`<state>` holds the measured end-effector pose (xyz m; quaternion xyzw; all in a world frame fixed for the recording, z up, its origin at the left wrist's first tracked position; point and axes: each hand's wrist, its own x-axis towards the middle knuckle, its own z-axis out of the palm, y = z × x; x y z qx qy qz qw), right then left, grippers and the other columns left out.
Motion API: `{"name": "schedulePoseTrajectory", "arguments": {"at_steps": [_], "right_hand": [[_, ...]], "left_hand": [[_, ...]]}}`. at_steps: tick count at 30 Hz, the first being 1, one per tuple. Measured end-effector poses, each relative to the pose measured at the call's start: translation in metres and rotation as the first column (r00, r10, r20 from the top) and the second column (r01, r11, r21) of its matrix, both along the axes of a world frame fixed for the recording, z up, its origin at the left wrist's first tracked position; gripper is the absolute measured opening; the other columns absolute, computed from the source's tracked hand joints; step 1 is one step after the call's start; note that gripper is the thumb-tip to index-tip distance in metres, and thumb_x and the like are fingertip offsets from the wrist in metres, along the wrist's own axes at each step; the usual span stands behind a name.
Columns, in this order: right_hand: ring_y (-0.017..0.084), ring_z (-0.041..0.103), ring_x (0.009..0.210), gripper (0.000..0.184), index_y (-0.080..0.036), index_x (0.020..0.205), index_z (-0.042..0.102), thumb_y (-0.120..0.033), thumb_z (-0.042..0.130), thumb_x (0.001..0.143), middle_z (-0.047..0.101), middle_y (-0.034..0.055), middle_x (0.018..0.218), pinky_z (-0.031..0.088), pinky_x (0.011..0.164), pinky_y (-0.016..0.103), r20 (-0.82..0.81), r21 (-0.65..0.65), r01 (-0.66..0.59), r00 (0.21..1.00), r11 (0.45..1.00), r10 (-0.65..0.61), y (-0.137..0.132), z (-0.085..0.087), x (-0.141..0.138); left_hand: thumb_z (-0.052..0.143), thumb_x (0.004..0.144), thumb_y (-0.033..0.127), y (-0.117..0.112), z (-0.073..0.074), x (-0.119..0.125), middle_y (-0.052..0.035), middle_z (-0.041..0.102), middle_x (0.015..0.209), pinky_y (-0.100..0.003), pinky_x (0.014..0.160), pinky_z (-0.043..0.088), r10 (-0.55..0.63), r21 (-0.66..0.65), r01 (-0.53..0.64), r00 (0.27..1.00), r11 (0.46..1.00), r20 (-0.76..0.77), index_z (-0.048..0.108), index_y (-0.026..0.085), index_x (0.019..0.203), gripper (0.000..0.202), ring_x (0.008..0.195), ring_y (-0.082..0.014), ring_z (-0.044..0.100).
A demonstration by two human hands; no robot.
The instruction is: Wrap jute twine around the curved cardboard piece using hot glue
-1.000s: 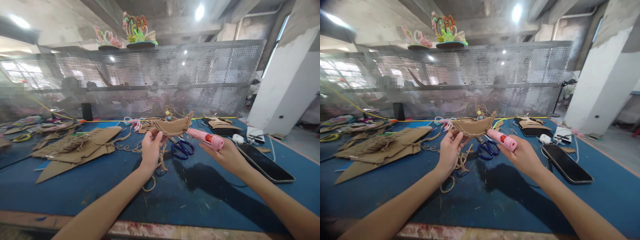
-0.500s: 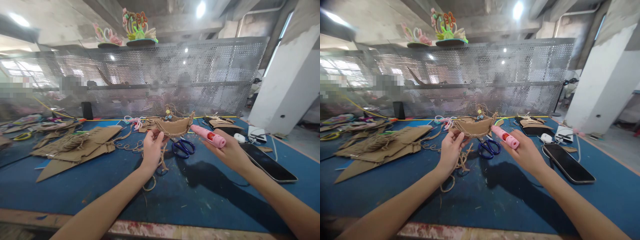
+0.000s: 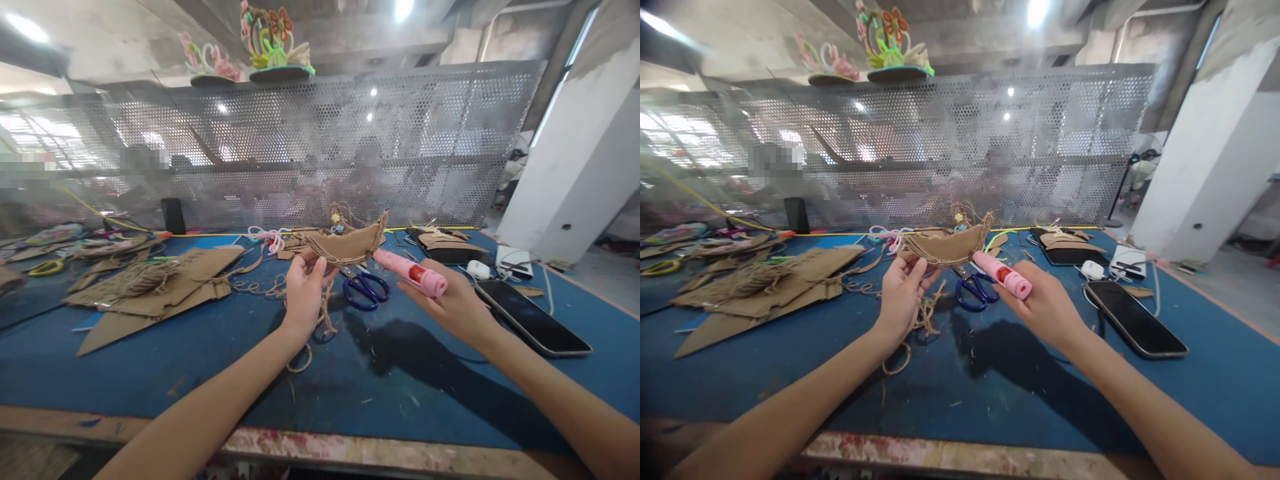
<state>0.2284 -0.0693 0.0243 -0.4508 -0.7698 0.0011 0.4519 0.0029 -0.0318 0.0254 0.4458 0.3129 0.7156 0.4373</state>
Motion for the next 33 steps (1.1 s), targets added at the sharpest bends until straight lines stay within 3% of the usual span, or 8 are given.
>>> {"name": "schedulePoseTrajectory", "arguments": {"at_steps": [11,21,33], "right_hand": [[0.012,0.043,0.053,0.030,-0.023,0.067,0.040,-0.041,0.049,0.090,0.050,-0.0008,0.062,0.035,0.052,0.025,0.118,-0.039,-0.063,0.991,0.997,0.067,-0.013,-0.003,-0.017],[0.014,0.048,0.062,0.023,-0.022,0.072,0.043,-0.035,0.051,0.089,0.051,-0.0003,0.069,0.036,0.058,0.025,0.115,-0.028,-0.100,0.988,0.995,0.103,-0.007,-0.006,-0.013],[0.020,0.056,0.068,0.030,-0.021,0.081,0.056,-0.050,0.051,0.086,0.062,0.0045,0.075,0.038,0.063,0.030,0.059,-0.129,0.068,0.996,0.989,-0.061,-0.003,-0.003,-0.003]], "left_hand": [[0.075,0.070,0.034,-0.003,-0.013,0.012,-0.0013,0.064,0.089,-0.041,0.088,0.055,-0.052,-0.018,0.051,0.999,0.999,-0.013,0.054,0.017,0.090,0.033,0.084,-0.0155,0.066],[0.075,0.070,0.031,0.004,-0.014,0.010,-0.0020,0.064,0.087,-0.035,0.082,0.057,-0.052,-0.019,0.051,0.999,0.998,-0.013,0.055,0.015,0.091,0.034,0.082,-0.0143,0.066],[0.075,0.070,0.030,0.011,-0.010,0.003,-0.0034,0.067,0.090,-0.036,0.081,0.058,-0.007,0.040,0.007,1.000,0.999,0.006,0.057,0.017,0.089,0.029,0.079,-0.0143,0.068]]}}
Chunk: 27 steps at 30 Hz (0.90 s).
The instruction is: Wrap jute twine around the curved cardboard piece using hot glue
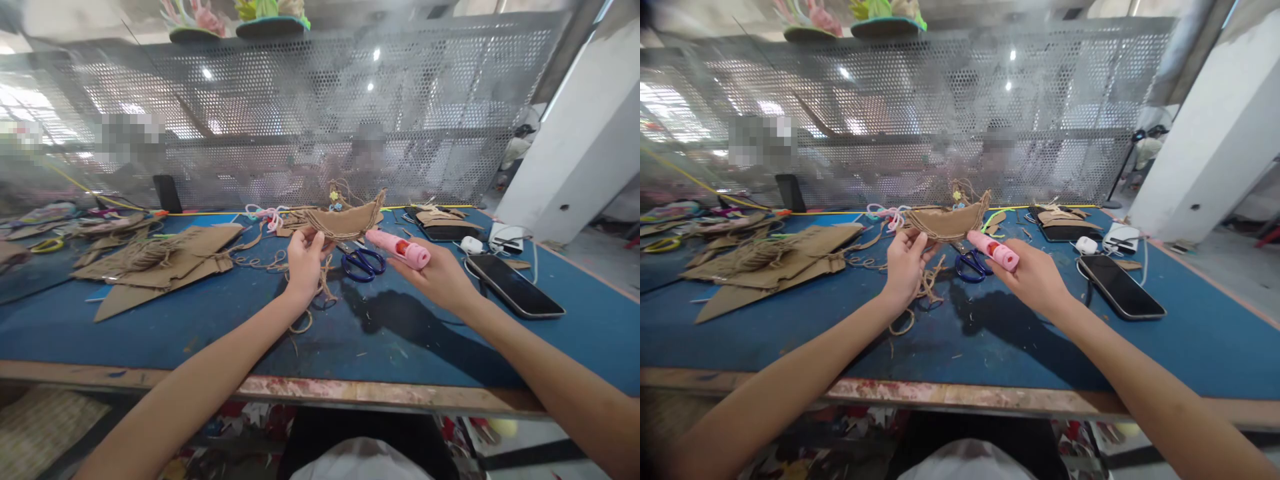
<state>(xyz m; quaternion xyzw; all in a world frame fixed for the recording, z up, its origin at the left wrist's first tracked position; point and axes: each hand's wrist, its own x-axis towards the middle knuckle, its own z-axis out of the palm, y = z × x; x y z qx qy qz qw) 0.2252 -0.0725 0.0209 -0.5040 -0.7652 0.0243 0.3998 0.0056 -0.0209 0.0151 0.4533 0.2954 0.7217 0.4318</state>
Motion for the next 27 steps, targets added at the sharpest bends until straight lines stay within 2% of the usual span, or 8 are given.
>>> {"name": "schedulePoseTrajectory", "arguments": {"at_steps": [6,10,14,17,21,24,25,27], "right_hand": [[0.016,0.048,0.058,0.031,-0.022,0.072,0.050,-0.049,0.049,0.088,0.055,0.0006,0.065,0.033,0.057,0.027,0.053,0.070,0.067,0.996,0.995,-0.070,0.004,-0.002,0.003],[0.015,0.050,0.061,0.026,-0.021,0.073,0.050,-0.041,0.049,0.090,0.056,0.0016,0.070,0.029,0.053,0.025,0.218,0.176,0.097,0.967,0.980,-0.135,0.009,-0.003,0.008],[0.019,0.055,0.079,0.009,-0.019,0.085,0.058,-0.021,0.050,0.089,0.062,0.0074,0.088,0.031,0.057,0.028,0.522,0.282,0.002,0.839,0.959,-0.156,0.012,0.000,0.012],[0.022,0.055,0.086,0.014,-0.019,0.092,0.061,-0.014,0.048,0.088,0.064,0.0088,0.095,0.033,0.061,0.029,0.673,0.277,-0.027,0.719,0.961,-0.174,0.013,0.002,0.013],[0.027,0.055,0.091,0.016,-0.017,0.092,0.064,-0.012,0.050,0.086,0.063,0.0125,0.094,0.037,0.058,0.030,0.709,0.179,0.208,0.650,0.961,-0.273,0.022,-0.006,0.024],[0.035,0.054,0.100,0.022,-0.012,0.099,0.065,-0.017,0.062,0.078,0.061,0.0200,0.105,0.047,0.072,0.041,0.616,0.112,0.339,0.713,0.934,-0.334,0.033,-0.018,0.033],[0.037,0.053,0.106,0.033,-0.010,0.106,0.063,-0.021,0.065,0.075,0.059,0.0224,0.113,0.047,0.081,0.047,0.539,0.081,0.312,0.785,0.947,-0.305,0.036,-0.022,0.033],[0.037,0.050,0.117,0.052,-0.009,0.120,0.057,-0.031,0.069,0.074,0.054,0.0229,0.125,0.042,0.097,0.052,0.283,-0.020,0.144,0.950,0.989,-0.133,0.036,-0.027,0.023]], "left_hand": [[0.074,0.071,0.027,0.002,0.000,-0.002,-0.0023,0.066,0.085,-0.035,0.079,0.058,0.006,-0.010,-0.006,1.000,1.000,0.007,0.057,0.016,0.088,0.026,0.077,-0.0133,0.067],[0.073,0.073,0.023,0.001,0.002,-0.001,-0.0023,0.066,0.084,-0.036,0.080,0.058,0.006,-0.026,-0.006,1.000,1.000,0.018,0.056,0.016,0.086,0.022,0.075,-0.0133,0.067],[0.066,0.077,0.015,0.002,0.003,-0.001,-0.0017,0.066,0.082,-0.035,0.079,0.059,0.019,-0.081,-0.016,0.999,0.997,0.034,0.057,0.015,0.085,0.013,0.072,-0.0121,0.067],[0.060,0.081,0.009,0.007,0.006,-0.004,-0.0013,0.066,0.079,-0.033,0.078,0.059,0.046,-0.165,-0.031,0.995,0.986,0.088,0.057,0.015,0.083,0.007,0.069,-0.0102,0.065],[0.052,0.085,0.003,0.013,0.013,-0.011,-0.0002,0.065,0.076,-0.031,0.081,0.058,0.086,-0.234,-0.031,0.970,0.972,0.227,0.057,0.015,0.078,0.014,0.066,-0.0076,0.064],[0.050,0.084,0.001,0.011,0.015,-0.009,-0.0006,0.065,0.076,-0.031,0.086,0.056,0.055,-0.247,0.021,0.953,0.969,0.297,0.057,0.014,0.077,0.017,0.068,-0.0076,0.064],[0.051,0.084,0.001,0.009,0.014,-0.007,-0.0010,0.066,0.077,-0.031,0.088,0.056,0.024,-0.241,0.052,0.952,0.969,0.304,0.057,0.014,0.077,0.016,0.070,-0.0081,0.064],[0.055,0.082,0.003,0.001,0.011,0.001,-0.0008,0.067,0.081,-0.032,0.089,0.055,-0.065,-0.201,0.125,0.958,0.972,0.280,0.057,0.015,0.081,0.013,0.074,-0.0092,0.065]]}}
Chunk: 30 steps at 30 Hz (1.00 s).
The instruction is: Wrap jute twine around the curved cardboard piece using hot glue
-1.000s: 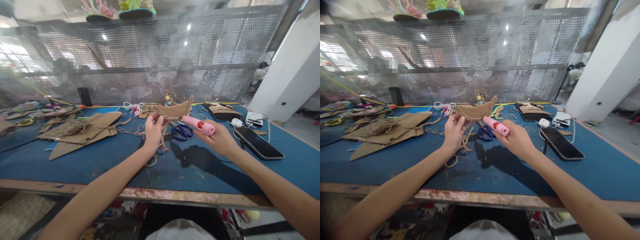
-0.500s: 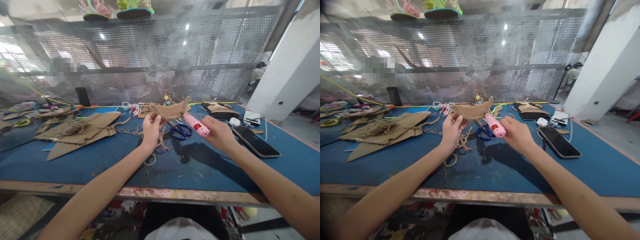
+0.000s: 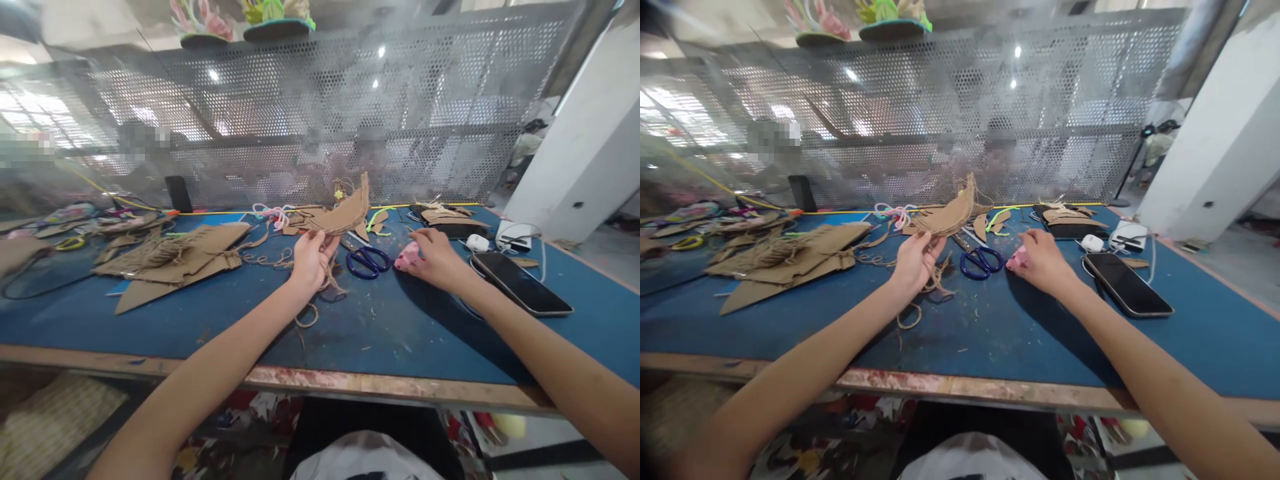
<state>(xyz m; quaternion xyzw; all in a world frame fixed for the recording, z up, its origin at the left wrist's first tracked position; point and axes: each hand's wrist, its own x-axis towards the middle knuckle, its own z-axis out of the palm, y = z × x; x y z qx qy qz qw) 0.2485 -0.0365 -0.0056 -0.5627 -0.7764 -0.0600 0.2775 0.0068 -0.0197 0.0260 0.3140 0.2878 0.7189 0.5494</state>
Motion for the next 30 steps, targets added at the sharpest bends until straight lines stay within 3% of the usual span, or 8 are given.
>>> {"name": "schedulePoseTrajectory", "arguments": {"at_steps": [2,5,8,11,16,20,26,30], "right_hand": [[0.031,0.051,0.122,0.058,-0.017,0.126,0.052,-0.040,0.068,0.074,0.055,0.0169,0.129,0.039,0.104,0.050,-0.380,-0.084,-0.260,0.900,0.962,0.211,-0.007,-0.002,-0.021],[0.025,0.055,0.121,0.059,-0.025,0.123,0.050,-0.047,0.071,0.072,0.058,0.0107,0.128,0.042,0.104,0.046,-0.842,-0.132,-0.640,0.476,0.757,0.256,-0.023,-0.001,-0.059],[0.022,0.061,0.110,0.040,-0.023,0.100,0.061,-0.045,0.076,0.069,0.066,0.0063,0.110,0.045,0.101,0.041,-0.949,-0.061,-0.782,0.237,0.620,0.206,-0.036,0.002,-0.083],[0.020,0.065,0.098,0.039,-0.023,0.096,0.063,-0.043,0.079,0.067,0.069,0.0043,0.099,0.052,0.090,0.037,-0.992,-0.010,-0.803,0.085,0.596,0.098,-0.041,0.006,-0.088],[0.013,0.066,0.068,0.043,-0.023,0.099,0.061,-0.040,0.081,0.065,0.070,0.0030,0.098,0.055,0.065,0.030,-0.995,-0.084,-0.790,0.031,0.607,-0.097,-0.042,0.009,-0.080],[0.004,0.049,0.049,0.042,-0.020,0.100,0.062,-0.034,0.081,0.066,0.070,0.0014,0.084,0.044,0.052,0.020,-0.981,-0.169,-0.767,0.074,0.618,-0.176,-0.042,0.011,-0.075],[0.010,0.055,0.077,0.030,-0.020,0.086,0.067,-0.033,0.081,0.062,0.064,-0.0007,0.089,0.043,0.063,0.020,-0.982,-0.182,-0.773,0.105,0.608,-0.160,-0.040,0.012,-0.080],[0.013,0.059,0.083,0.023,-0.019,0.066,0.061,-0.034,0.078,0.063,0.062,-0.0017,0.075,0.046,0.081,0.025,-0.989,-0.116,-0.807,0.042,0.579,-0.141,-0.040,0.013,-0.081]], "left_hand": [[0.062,0.079,0.008,-0.010,-0.003,0.009,-0.0004,0.068,0.089,-0.035,0.090,0.055,-0.082,0.107,0.089,0.994,0.990,-0.069,0.057,0.018,0.090,0.016,0.079,-0.0109,0.066],[0.070,0.076,0.018,-0.026,-0.008,0.022,-0.0006,0.066,0.099,-0.036,0.091,0.054,-0.145,0.244,0.195,0.967,0.950,-0.208,0.058,0.022,0.101,0.028,0.088,-0.0143,0.066],[0.073,0.075,0.026,-0.038,-0.012,0.028,-0.0018,0.066,0.096,-0.033,0.090,0.052,-0.076,0.338,0.209,0.927,0.918,-0.367,0.058,0.022,0.099,0.029,0.092,-0.0166,0.065],[0.073,0.076,0.031,-0.045,-0.014,0.031,-0.0032,0.065,0.091,-0.032,0.085,0.053,0.010,0.376,0.200,0.873,0.905,-0.488,0.057,0.022,0.092,0.025,0.089,-0.0182,0.065],[0.070,0.078,0.033,-0.046,-0.014,0.032,-0.0045,0.064,0.095,-0.031,0.082,0.052,0.095,0.382,0.113,0.870,0.917,-0.484,0.053,0.022,0.094,0.026,0.090,-0.0185,0.064],[0.070,0.078,0.033,-0.036,-0.015,0.028,-0.0033,0.060,0.096,-0.031,0.087,0.050,0.149,0.399,0.042,0.888,0.916,-0.435,0.051,0.022,0.094,0.027,0.093,-0.0172,0.062],[0.069,0.077,0.031,-0.033,-0.015,0.026,-0.0012,0.056,0.087,-0.030,0.080,0.051,0.167,0.391,0.044,0.856,0.919,-0.488,0.050,0.021,0.088,0.024,0.082,-0.0154,0.059],[0.071,0.075,0.031,-0.032,-0.017,0.027,-0.0016,0.057,0.086,-0.031,0.083,0.051,0.173,0.368,0.020,0.858,0.930,-0.484,0.051,0.021,0.088,0.026,0.086,-0.0168,0.059]]}}
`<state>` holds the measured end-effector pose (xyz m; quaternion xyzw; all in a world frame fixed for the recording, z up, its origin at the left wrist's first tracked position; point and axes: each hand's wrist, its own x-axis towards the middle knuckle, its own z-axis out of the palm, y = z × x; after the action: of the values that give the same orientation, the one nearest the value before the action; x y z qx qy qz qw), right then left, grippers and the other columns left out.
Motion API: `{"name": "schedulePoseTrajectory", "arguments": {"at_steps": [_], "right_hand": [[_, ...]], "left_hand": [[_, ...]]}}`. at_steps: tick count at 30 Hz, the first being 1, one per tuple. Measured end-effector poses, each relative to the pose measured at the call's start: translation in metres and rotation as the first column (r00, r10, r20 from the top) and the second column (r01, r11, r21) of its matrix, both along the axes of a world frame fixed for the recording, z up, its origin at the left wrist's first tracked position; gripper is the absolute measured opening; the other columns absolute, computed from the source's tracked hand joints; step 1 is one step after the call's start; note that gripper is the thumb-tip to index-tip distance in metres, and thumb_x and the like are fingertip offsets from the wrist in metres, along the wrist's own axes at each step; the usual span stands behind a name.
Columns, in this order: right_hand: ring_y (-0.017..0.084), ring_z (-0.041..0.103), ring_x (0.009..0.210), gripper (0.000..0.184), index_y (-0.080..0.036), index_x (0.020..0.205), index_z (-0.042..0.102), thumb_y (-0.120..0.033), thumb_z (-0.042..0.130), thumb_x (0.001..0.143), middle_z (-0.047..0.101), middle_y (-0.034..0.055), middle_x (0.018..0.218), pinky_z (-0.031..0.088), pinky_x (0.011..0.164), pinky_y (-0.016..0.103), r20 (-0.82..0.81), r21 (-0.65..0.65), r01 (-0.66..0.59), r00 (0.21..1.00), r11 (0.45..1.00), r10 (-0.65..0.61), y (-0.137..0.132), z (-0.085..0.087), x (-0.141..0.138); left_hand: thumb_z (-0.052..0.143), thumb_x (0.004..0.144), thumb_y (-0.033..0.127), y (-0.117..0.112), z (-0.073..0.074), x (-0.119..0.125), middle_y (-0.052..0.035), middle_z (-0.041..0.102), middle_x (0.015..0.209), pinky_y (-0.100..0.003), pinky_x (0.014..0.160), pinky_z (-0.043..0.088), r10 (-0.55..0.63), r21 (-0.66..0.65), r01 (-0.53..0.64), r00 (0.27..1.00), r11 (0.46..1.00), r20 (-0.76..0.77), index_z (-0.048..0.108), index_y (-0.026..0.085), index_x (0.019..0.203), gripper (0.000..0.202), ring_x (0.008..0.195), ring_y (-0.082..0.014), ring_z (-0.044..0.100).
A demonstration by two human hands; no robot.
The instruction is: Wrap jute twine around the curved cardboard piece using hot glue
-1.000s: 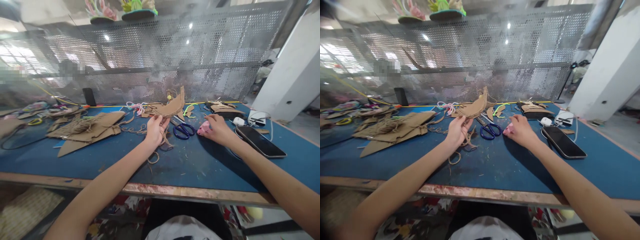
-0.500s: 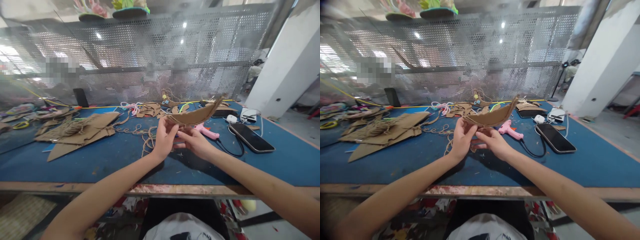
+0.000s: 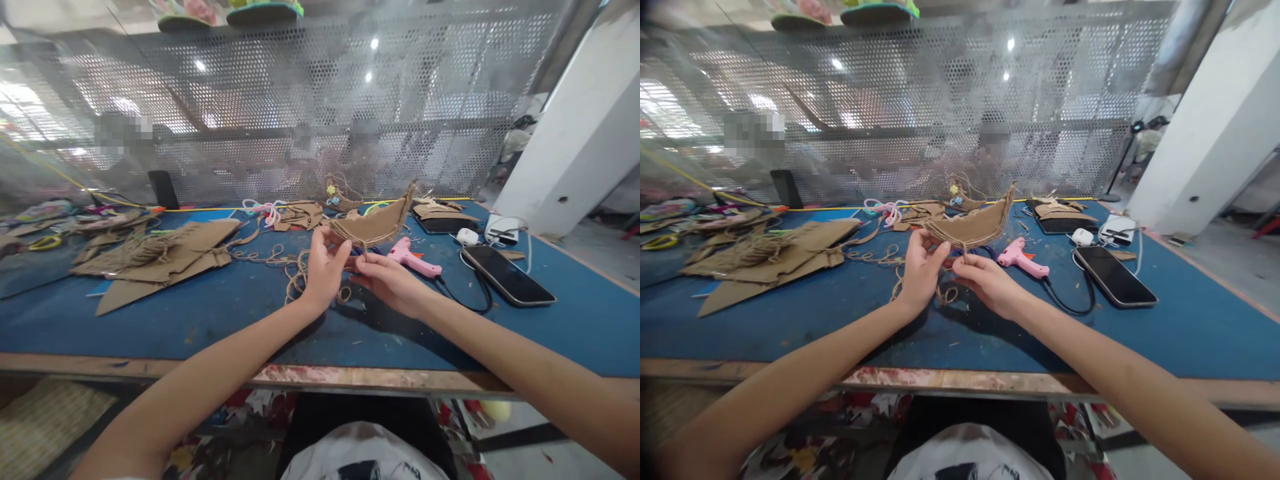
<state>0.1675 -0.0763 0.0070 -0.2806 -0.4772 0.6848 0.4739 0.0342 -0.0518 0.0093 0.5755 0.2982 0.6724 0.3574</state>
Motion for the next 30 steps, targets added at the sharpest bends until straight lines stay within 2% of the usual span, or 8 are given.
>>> {"name": "schedulePoseTrajectory", "arguments": {"at_steps": [4,7,9,16,19,22,25,30], "right_hand": [[0.012,0.059,0.058,0.031,-0.021,0.056,0.051,-0.038,0.074,0.068,0.049,-0.0068,0.048,0.048,0.085,0.032,-0.014,-0.008,-0.023,1.000,1.000,0.023,-0.002,0.001,0.007],[0.005,0.033,0.034,0.039,-0.022,0.057,0.046,-0.045,0.076,0.067,0.030,-0.0134,0.038,0.050,0.063,0.029,0.090,-0.006,0.114,0.990,0.993,-0.113,0.002,-0.002,0.014],[0.004,0.028,0.034,0.039,-0.021,0.061,0.051,-0.050,0.077,0.064,0.033,-0.0128,0.040,0.042,0.049,0.025,0.216,0.080,0.257,0.939,0.963,-0.268,0.008,-0.004,0.020],[0.012,0.049,0.053,0.027,-0.018,0.070,0.066,-0.044,0.073,0.068,0.059,-0.0012,0.060,0.039,0.051,0.026,0.248,0.564,0.555,0.592,0.611,-0.767,0.026,0.006,0.050],[0.011,0.042,0.054,0.020,-0.019,0.072,0.068,-0.039,0.070,0.072,0.053,-0.0023,0.059,0.035,0.053,0.026,0.175,0.737,0.532,0.445,0.416,-0.878,0.026,0.013,0.061],[0.011,0.036,0.054,0.020,-0.020,0.082,0.070,-0.039,0.069,0.073,0.048,-0.0034,0.061,0.031,0.052,0.026,0.133,0.827,0.465,0.381,0.314,-0.915,0.025,0.016,0.067],[0.009,0.031,0.052,0.027,-0.020,0.089,0.067,-0.038,0.073,0.070,0.041,-0.0059,0.059,0.027,0.049,0.025,0.158,0.794,0.492,0.399,0.356,-0.903,0.025,0.017,0.068],[0.009,0.035,0.046,0.024,-0.020,0.067,0.058,-0.041,0.070,0.070,0.041,-0.0060,0.052,0.030,0.046,0.025,0.242,0.680,0.483,0.563,0.552,-0.790,0.026,0.018,0.067]], "left_hand": [[0.073,0.073,0.032,0.010,0.001,-0.005,-0.0019,0.056,0.092,-0.036,0.086,0.053,-0.005,-0.056,0.014,0.985,0.998,0.170,0.048,0.022,0.089,0.031,0.091,-0.0180,0.060],[0.075,0.070,0.033,0.017,0.004,-0.011,-0.0023,0.055,0.094,-0.039,0.083,0.055,0.004,-0.057,0.010,0.972,0.998,0.234,0.048,0.022,0.090,0.035,0.092,-0.0194,0.061],[0.077,0.069,0.034,0.020,0.006,-0.015,-0.0036,0.056,0.098,-0.040,0.083,0.056,0.015,-0.057,-0.001,0.970,0.998,0.244,0.049,0.023,0.090,0.037,0.095,-0.0211,0.061],[0.076,0.069,0.033,0.029,0.020,-0.030,-0.0026,0.060,0.100,-0.035,0.080,0.058,0.055,-0.020,-0.051,0.963,0.998,0.265,0.050,0.025,0.090,0.035,0.095,-0.0198,0.063],[0.071,0.071,0.027,0.030,0.024,-0.033,-0.0023,0.063,0.102,-0.036,0.079,0.058,-0.005,-0.045,0.018,0.966,0.999,0.260,0.051,0.025,0.092,0.029,0.089,-0.0180,0.065],[0.066,0.073,0.023,0.029,0.025,-0.032,-0.0018,0.065,0.100,-0.039,0.082,0.057,-0.089,-0.109,0.118,0.966,0.987,0.242,0.053,0.025,0.094,0.026,0.086,-0.0176,0.067],[0.064,0.072,0.020,0.027,0.021,-0.030,-0.0012,0.067,0.097,-0.040,0.083,0.057,-0.163,-0.162,0.200,0.963,0.966,0.214,0.055,0.024,0.098,0.027,0.086,-0.0177,0.067],[0.060,0.074,0.019,0.027,0.017,-0.029,-0.0032,0.070,0.099,-0.039,0.080,0.059,-0.167,-0.209,0.202,0.970,0.957,0.175,0.060,0.024,0.101,0.027,0.085,-0.0185,0.068]]}}
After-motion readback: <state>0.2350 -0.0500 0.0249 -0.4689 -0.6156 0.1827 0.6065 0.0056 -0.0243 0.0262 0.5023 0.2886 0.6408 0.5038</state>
